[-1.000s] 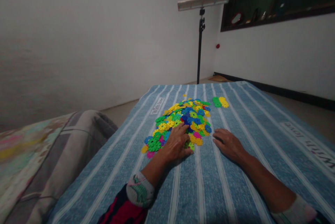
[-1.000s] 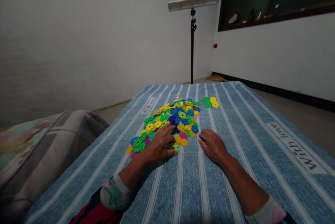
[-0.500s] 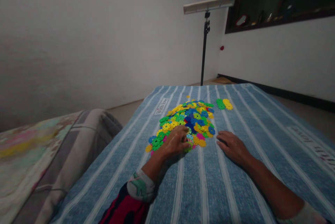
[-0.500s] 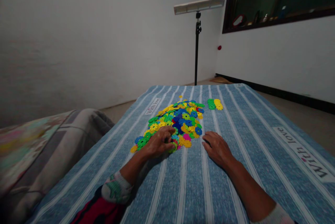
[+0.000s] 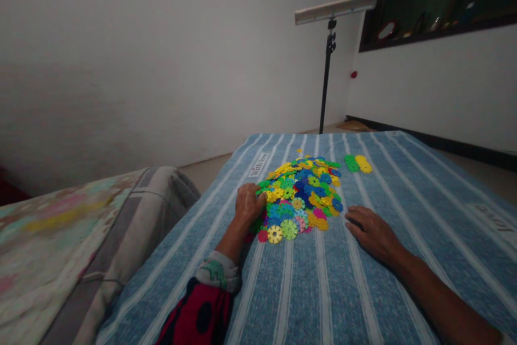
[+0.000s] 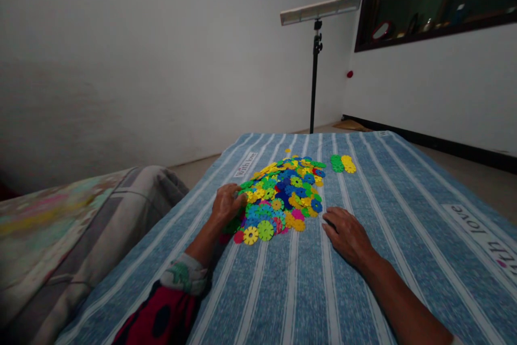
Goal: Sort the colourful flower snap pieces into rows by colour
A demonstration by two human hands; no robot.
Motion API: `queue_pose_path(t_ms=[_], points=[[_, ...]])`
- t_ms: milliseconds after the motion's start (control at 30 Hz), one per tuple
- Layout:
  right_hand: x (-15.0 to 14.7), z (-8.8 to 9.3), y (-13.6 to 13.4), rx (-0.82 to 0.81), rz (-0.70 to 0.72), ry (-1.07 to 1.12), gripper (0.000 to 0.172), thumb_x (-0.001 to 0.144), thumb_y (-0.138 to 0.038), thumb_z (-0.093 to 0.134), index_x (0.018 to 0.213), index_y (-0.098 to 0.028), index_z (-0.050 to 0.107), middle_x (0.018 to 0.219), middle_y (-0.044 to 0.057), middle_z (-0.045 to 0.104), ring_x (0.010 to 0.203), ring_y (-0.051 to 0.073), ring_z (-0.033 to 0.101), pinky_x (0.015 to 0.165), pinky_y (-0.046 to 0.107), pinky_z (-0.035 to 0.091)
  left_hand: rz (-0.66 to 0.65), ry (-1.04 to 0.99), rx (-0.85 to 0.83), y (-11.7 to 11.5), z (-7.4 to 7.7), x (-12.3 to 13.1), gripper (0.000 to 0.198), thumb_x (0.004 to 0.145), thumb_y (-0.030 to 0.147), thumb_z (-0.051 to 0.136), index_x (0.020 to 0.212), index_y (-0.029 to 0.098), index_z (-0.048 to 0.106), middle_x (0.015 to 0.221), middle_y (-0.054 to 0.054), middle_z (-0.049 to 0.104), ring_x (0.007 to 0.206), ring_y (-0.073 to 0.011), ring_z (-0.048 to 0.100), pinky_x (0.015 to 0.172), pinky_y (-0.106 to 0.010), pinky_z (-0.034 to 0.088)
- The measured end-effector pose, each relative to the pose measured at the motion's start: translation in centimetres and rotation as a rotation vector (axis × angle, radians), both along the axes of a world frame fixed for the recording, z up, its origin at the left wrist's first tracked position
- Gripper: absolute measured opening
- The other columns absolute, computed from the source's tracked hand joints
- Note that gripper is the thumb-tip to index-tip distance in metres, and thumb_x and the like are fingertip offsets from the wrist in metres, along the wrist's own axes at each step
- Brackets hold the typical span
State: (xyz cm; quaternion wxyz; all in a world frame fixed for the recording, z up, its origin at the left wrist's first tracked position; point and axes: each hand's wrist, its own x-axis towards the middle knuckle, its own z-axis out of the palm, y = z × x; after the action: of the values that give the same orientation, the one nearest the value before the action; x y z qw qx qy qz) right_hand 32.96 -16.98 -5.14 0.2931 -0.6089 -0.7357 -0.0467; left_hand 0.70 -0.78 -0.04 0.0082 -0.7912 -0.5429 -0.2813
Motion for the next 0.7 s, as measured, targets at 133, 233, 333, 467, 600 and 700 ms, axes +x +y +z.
queue_pose_path(t_ms=[133,233,333,467,600,700], points=[[0.0,0.0,-0.1,-0.006,-0.010,0.015,0.028,0.087,-0.025,0.048,0.096,-0.016,0.073,0.110,0.015,0.070,0.104,0.029,0.064,0.092,0.046,0.051,-0.003,0.102,-0.093,-0.1,0.4,0.2,0.023,0.081,0.034,0.057,0.086,0.015,0.069,0.111,-0.013,0.062,0.112,-0.0292,0.053,0.097,-0.042,0.040],[0.0,0.1,-0.1,-0.018,-0.013,-0.001,0.028,0.088,-0.025,0.047,0.097,-0.016,0.073,0.111,0.015,0.070,0.105,0.029,0.064,0.092,0.045,0.051,-0.047,0.102,-0.150,-0.1,0.6,0.5,0.019,0.080,0.034,0.059,0.081,0.016,0.067,0.100,-0.011,0.063,0.103,-0.0267,0.056,0.092,-0.038,0.042],[0.0,0.0,-0.1,-0.023,-0.011,-0.029,0.031,0.089,-0.025,0.045,0.098,-0.014,0.072,0.112,0.017,0.069,0.106,0.029,0.064,0.093,0.046,0.051,-0.061,0.060,-0.170,0.1,0.4,0.5,0.014,0.076,0.031,0.064,0.079,0.017,0.065,0.090,-0.008,0.063,0.096,-0.0246,0.057,0.089,-0.037,0.042],[0.1,-0.4,0.0,-0.030,-0.022,-0.053,0.032,0.090,-0.027,0.045,0.100,-0.013,0.072,0.113,0.018,0.069,0.109,0.030,0.063,0.095,0.048,0.050,-0.053,0.020,-0.184,0.2,0.2,0.6,0.015,0.072,0.028,0.068,0.082,0.017,0.065,0.089,-0.007,0.063,0.092,-0.0243,0.058,0.085,-0.036,0.044],[0.2,-0.3,0.0,-0.044,-0.025,-0.062,0.032,0.090,-0.027,0.045,0.101,-0.014,0.072,0.115,0.018,0.068,0.109,0.029,0.063,0.095,0.047,0.050,-0.086,0.042,-0.166,-0.1,0.6,0.8,0.011,0.073,0.029,0.066,0.074,0.018,0.064,0.085,-0.007,0.063,0.090,-0.0247,0.059,0.084,-0.037,0.044],[0.1,-0.2,0.0,-0.043,-0.030,-0.045,0.031,0.089,-0.027,0.046,0.100,-0.015,0.072,0.114,0.017,0.069,0.108,0.029,0.063,0.095,0.046,0.050,-0.108,0.060,-0.178,-0.4,0.8,1.0,0.014,0.073,0.030,0.066,0.067,0.018,0.062,0.082,-0.007,0.063,0.090,-0.0245,0.059,0.083,-0.036,0.044]])
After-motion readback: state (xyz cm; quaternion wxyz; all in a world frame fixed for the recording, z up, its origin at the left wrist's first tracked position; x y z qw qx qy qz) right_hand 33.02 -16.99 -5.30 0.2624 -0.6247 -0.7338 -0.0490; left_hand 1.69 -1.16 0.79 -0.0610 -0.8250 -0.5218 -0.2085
